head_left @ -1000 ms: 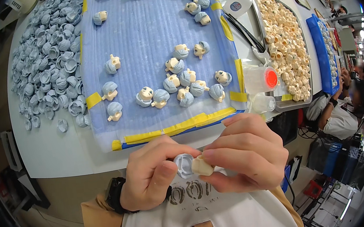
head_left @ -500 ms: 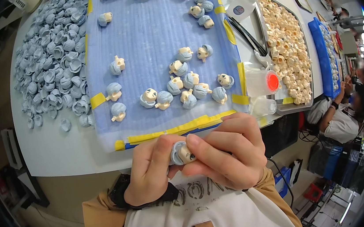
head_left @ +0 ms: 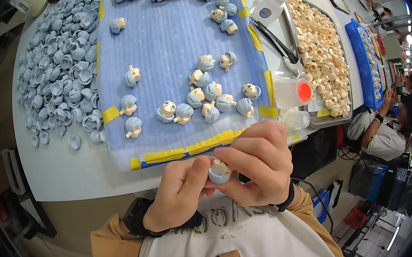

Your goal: The person repeatedly picks up small beige and blue plastic parts, applies glue from a red-capped bottle to the beige pieces, and attaches the blue pieces to form miniature figures. The completed figures are placed on a blue tray on the table. The process is repetitive and performed by hand.

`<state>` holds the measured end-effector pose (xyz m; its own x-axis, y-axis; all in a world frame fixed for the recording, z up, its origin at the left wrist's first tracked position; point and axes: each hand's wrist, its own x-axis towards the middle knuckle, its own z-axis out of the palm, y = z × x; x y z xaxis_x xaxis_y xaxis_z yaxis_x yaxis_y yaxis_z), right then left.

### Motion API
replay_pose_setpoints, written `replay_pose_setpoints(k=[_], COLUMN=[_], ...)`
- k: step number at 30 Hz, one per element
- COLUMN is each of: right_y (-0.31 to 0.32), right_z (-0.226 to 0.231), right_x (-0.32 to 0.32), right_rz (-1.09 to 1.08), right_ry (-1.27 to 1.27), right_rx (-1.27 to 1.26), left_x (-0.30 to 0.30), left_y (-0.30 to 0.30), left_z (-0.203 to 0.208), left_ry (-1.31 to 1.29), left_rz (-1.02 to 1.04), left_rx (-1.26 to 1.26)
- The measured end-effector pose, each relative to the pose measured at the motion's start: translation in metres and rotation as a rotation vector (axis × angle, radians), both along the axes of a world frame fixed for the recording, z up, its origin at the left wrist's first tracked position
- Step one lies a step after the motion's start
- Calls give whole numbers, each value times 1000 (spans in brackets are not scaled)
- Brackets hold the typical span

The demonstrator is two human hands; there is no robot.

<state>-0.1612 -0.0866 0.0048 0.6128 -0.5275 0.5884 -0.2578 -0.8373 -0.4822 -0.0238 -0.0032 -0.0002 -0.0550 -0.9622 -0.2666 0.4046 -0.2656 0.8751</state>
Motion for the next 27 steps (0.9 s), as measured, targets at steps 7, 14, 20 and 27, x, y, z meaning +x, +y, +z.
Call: replay_pose_setpoints(k=[7, 14, 20, 27], right_y=[-10, -18, -10, -72], right_z=[5, 1, -1, 33], right_x=[-10, 2, -1, -120], right_rz=[-83, -141, -265, -679], right_ry=[59, 285, 476, 282], right_rx=[8, 92, 136, 103], left_x=[0, 11, 2, 10], left_y=[8, 26, 10, 16], left_z=[0, -12, -5, -4], left_ry=[259, 60, 59, -49], left_rz=[762, 254, 347, 140], left_rx=[-156, -294, -226, -190])
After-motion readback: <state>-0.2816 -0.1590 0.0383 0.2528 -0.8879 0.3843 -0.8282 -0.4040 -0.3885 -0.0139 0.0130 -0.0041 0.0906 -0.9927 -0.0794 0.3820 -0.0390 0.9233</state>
